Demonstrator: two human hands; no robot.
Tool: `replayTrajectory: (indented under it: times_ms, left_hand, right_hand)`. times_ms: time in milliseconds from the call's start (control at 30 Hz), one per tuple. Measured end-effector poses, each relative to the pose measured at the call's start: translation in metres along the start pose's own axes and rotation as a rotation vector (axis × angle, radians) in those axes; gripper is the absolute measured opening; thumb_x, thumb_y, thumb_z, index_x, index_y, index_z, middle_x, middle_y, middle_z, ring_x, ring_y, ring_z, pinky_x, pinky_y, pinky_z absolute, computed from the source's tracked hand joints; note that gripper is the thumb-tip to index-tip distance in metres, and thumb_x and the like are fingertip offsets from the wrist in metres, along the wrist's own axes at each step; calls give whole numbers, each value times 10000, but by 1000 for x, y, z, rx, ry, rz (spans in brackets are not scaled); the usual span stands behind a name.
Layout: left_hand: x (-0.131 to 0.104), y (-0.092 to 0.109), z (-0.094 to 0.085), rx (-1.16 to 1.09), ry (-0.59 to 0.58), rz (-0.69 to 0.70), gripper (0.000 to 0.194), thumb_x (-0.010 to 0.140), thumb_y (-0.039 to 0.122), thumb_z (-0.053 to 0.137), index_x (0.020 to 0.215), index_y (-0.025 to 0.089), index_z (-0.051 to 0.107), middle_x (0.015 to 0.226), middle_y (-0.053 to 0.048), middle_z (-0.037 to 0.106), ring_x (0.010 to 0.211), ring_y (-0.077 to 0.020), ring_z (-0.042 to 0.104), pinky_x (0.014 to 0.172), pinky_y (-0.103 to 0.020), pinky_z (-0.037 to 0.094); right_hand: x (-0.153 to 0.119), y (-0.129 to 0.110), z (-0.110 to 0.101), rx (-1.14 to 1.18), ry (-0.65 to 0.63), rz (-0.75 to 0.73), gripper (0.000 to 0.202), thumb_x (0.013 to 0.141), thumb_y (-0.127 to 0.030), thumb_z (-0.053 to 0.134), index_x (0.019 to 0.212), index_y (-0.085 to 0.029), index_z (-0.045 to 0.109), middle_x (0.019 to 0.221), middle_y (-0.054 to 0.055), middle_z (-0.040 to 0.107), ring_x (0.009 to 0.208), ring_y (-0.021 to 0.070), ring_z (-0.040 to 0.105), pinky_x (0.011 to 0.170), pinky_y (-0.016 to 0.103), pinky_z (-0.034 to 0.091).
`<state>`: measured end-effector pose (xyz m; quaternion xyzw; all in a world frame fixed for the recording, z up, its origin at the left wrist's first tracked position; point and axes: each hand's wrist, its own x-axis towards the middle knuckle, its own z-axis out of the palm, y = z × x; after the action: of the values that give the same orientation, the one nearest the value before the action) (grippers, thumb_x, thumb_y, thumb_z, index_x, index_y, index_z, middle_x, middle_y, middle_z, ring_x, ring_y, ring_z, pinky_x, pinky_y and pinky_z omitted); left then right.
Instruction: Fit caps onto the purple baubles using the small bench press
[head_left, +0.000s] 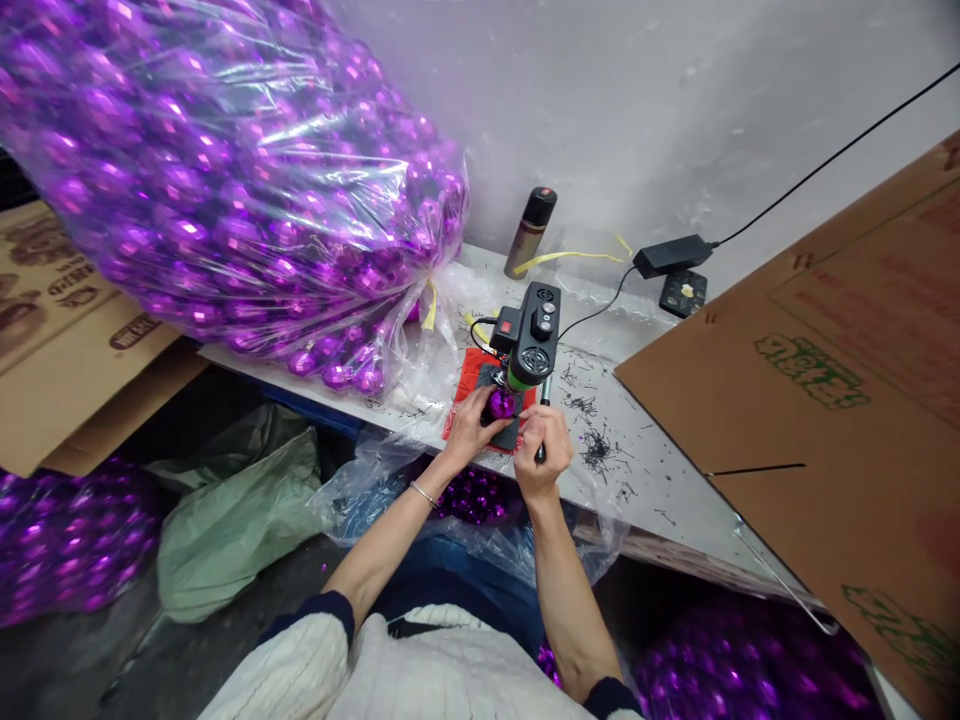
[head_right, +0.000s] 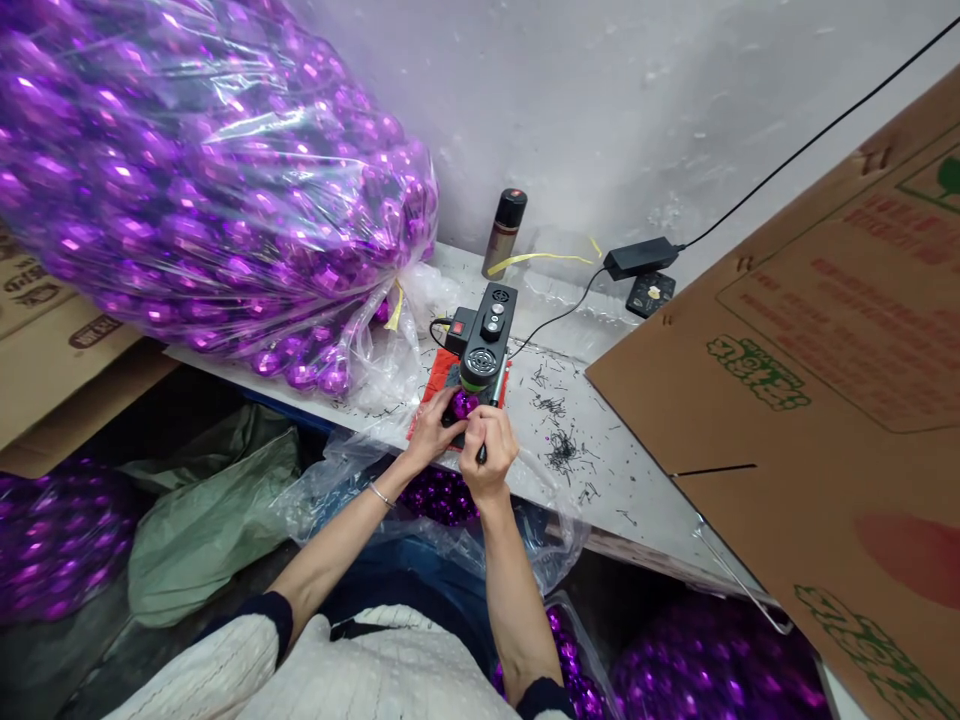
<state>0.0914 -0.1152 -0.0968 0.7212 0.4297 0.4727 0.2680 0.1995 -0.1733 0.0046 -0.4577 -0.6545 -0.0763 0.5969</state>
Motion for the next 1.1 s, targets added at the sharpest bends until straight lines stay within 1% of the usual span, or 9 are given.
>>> replayTrajectory:
  times_ms: [200,333,500,667,933,1100]
  left_hand:
    - [-1,-1,0,36,14,35,566,906,432,678,1386,190,503,1316,-159,626,1250,-286,609,1054,-469,506]
    - [-1,0,0,44,13,31,567,904,440,679,1381,188,503,1309,-162,630,1241,-289,615,1041,-472,514]
    - [-2,1,0,42,19,24,559,898,428,688,1368,179,516,1309,-164,634,1246,-287,612,1044,-463,513]
    - [-1,0,0,38,4,11,546,899,419,688,1364,187,519,1310,-158,634,1243,-287,613,1050,-468,509]
    - [1,-2,1,7,-10,6,518,897,344,691,1360,192,516,1330,-155,627,1273,-288,596,1060,-478,504]
    - [3,-2,0,-14,4,4,501,882,308,704,1339,193,534,1317,-146,635,1250,-284,611,1058,-472,507]
  right_hand:
    - [-10,7,6,-6,36,-38,220,947,-103,419,789,-219,520,776,12,609,741,133,620,674,276,496]
    - [-13,11,8,25,56,-27,220,953,-120,412,788,-222,516,774,9,604,730,135,611,678,283,487]
    - [-18,15,10,52,50,-4,221,963,-154,405,785,-224,516,791,12,606,739,140,599,685,296,466]
    - [-23,18,12,25,75,-26,230,986,-185,388,791,-224,504,792,10,596,732,138,595,685,300,467]
    - [-21,19,17,23,107,-36,252,1003,-218,371,774,-231,475,752,-1,561,689,131,566,656,295,454]
    - [-25,23,20,65,125,-44,252,986,-191,377,761,-232,480,735,-2,554,681,139,550,640,294,435]
